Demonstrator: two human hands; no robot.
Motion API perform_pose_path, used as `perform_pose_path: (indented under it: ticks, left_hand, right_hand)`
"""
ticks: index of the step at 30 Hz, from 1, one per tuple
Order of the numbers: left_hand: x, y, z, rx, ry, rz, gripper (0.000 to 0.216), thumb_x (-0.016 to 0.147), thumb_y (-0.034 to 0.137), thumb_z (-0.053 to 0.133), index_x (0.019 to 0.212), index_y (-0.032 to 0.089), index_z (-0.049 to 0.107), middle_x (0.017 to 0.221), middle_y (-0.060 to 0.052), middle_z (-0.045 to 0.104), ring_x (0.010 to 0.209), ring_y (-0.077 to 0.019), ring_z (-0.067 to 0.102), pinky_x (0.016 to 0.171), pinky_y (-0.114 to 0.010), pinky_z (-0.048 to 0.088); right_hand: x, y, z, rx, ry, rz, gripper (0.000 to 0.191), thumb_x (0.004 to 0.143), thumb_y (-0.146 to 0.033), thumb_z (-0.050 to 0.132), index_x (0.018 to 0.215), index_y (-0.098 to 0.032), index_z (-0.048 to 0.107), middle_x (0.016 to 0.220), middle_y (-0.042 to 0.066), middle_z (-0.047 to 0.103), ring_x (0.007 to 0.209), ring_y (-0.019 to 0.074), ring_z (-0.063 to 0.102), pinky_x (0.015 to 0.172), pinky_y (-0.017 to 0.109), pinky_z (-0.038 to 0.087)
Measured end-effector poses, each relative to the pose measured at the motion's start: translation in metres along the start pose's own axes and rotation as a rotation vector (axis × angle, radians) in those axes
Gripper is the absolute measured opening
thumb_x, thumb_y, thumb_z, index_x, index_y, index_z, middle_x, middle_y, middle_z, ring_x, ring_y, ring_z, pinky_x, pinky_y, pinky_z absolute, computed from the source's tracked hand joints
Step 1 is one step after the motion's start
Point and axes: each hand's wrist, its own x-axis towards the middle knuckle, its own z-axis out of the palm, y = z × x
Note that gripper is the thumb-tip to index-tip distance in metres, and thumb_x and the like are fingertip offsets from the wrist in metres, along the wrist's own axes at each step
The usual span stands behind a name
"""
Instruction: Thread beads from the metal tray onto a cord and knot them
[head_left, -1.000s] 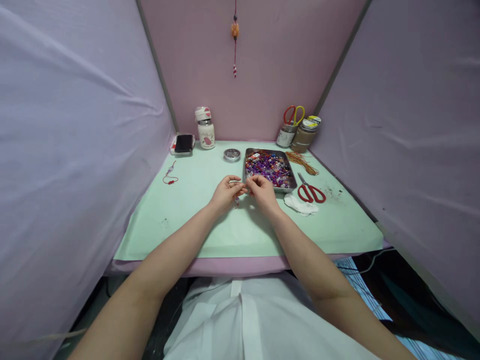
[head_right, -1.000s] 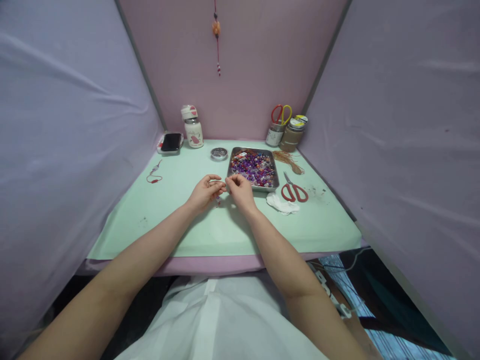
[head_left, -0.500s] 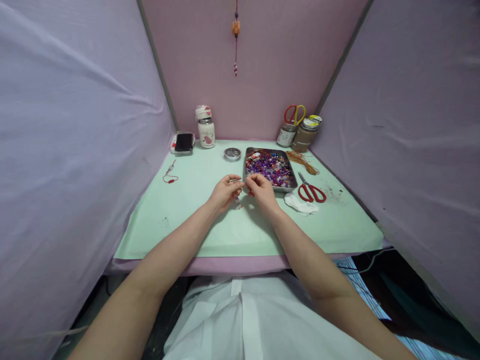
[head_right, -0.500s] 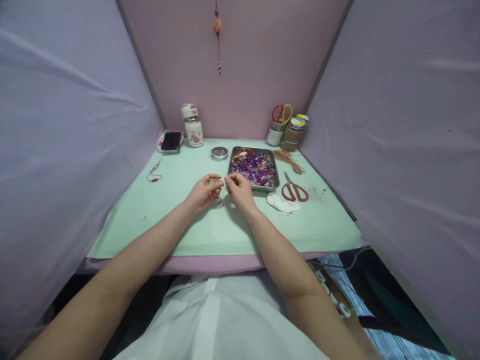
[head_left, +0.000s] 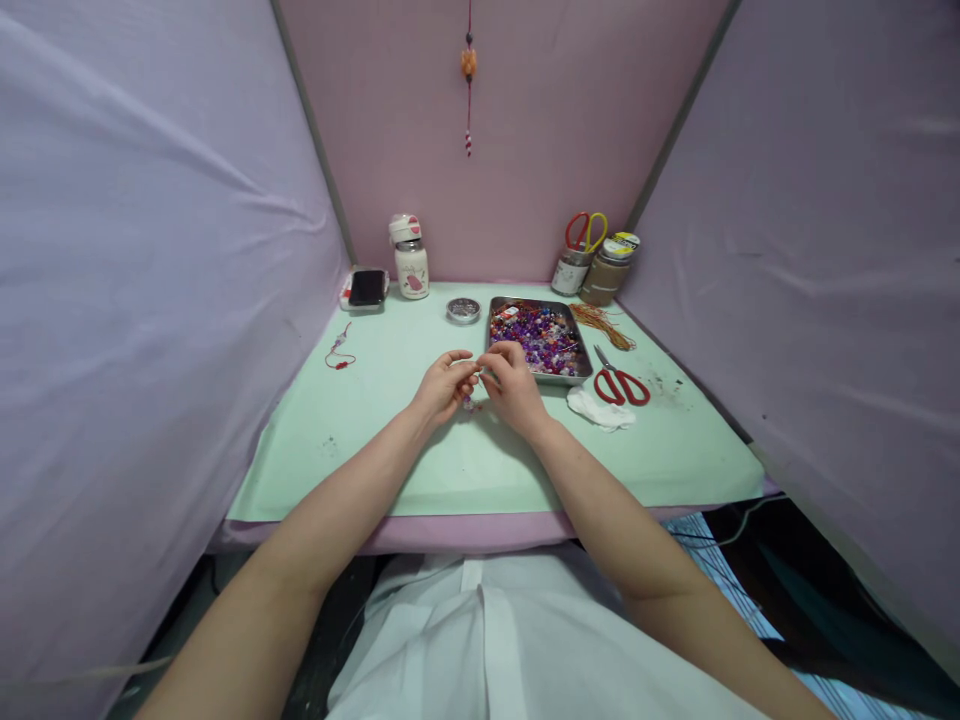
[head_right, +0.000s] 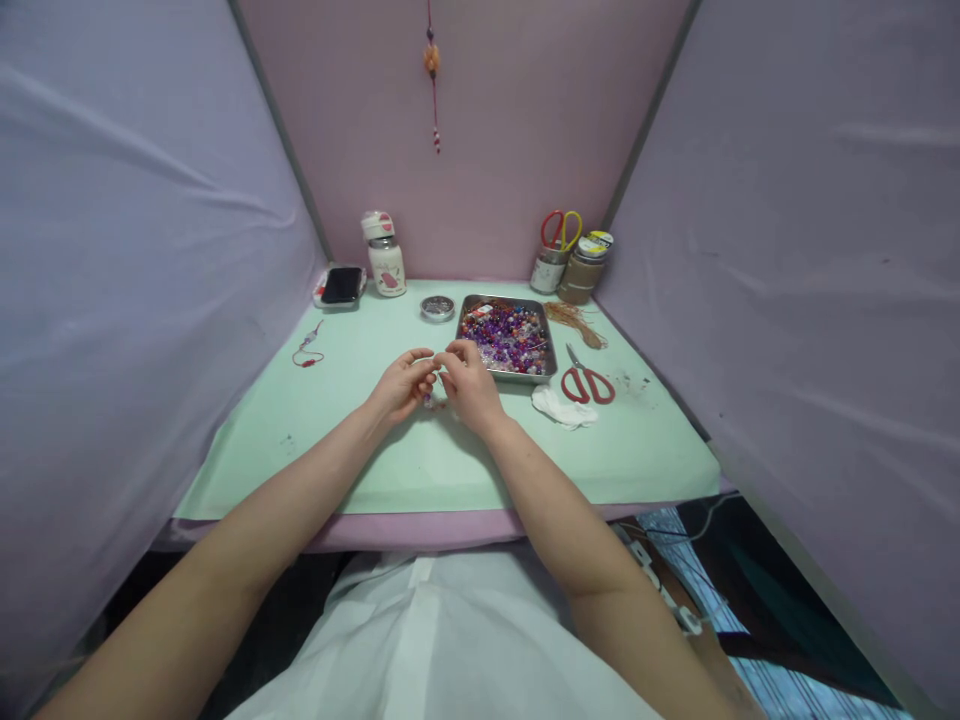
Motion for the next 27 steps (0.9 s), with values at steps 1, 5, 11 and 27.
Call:
perform_pose_path:
  ticks: [1, 5, 11, 27]
  left_hand:
    - [-0.001, 0.000, 0.001, 0.006, 0.000, -0.010, 0.034, 0.069, 0.011, 0.069, 0.096, 0.016, 0.049, 0.066, 0.003, 0.060, 0.051, -0.0036, 0.052, 0.044, -0.013, 0.033]
    - [-0.002, 0.003, 0.004, 0.031, 0.019, -0.038, 0.031, 0.071, 0.010, 0.067, 0.095, 0.016, 0.049, 0.058, 0.006, 0.053, 0.046, -0.0034, 0.047, 0.042, -0.013, 0.030]
    - [-0.003, 0.002, 0.004, 0.045, 0.011, 0.023, 0.033, 0.070, 0.012, 0.069, 0.096, 0.016, 0.048, 0.063, 0.005, 0.057, 0.048, -0.0031, 0.049, 0.044, -0.013, 0.032]
    - [-0.004, -0.007, 0.005, 0.252, 0.022, 0.317, 0.037, 0.071, 0.020, 0.069, 0.101, 0.019, 0.047, 0.075, 0.004, 0.061, 0.050, -0.0065, 0.057, 0.044, -0.018, 0.036]
  right_hand:
    - [0.000, 0.000, 0.000, -0.019, 0.003, -0.026, 0.021, 0.085, -0.010, 0.047, 0.097, -0.021, 0.059, 0.109, 0.009, 0.047, 0.093, 0.0175, 0.053, 0.081, 0.031, 0.048]
    - [-0.001, 0.001, 0.000, -0.048, 0.021, -0.059, 0.015, 0.089, -0.016, 0.049, 0.090, -0.022, 0.063, 0.105, 0.007, 0.049, 0.092, 0.0168, 0.053, 0.078, 0.030, 0.048]
    - [-0.001, 0.000, -0.001, 0.048, 0.041, 0.004, 0.008, 0.087, -0.022, 0.054, 0.089, -0.022, 0.062, 0.099, 0.007, 0.051, 0.089, 0.0174, 0.054, 0.074, 0.032, 0.048]
    - [0.005, -0.009, 0.002, 0.374, 0.170, 0.433, 0.016, 0.080, -0.035, 0.061, 0.073, -0.020, 0.061, 0.077, 0.002, 0.058, 0.072, 0.0151, 0.053, 0.068, 0.030, 0.045]
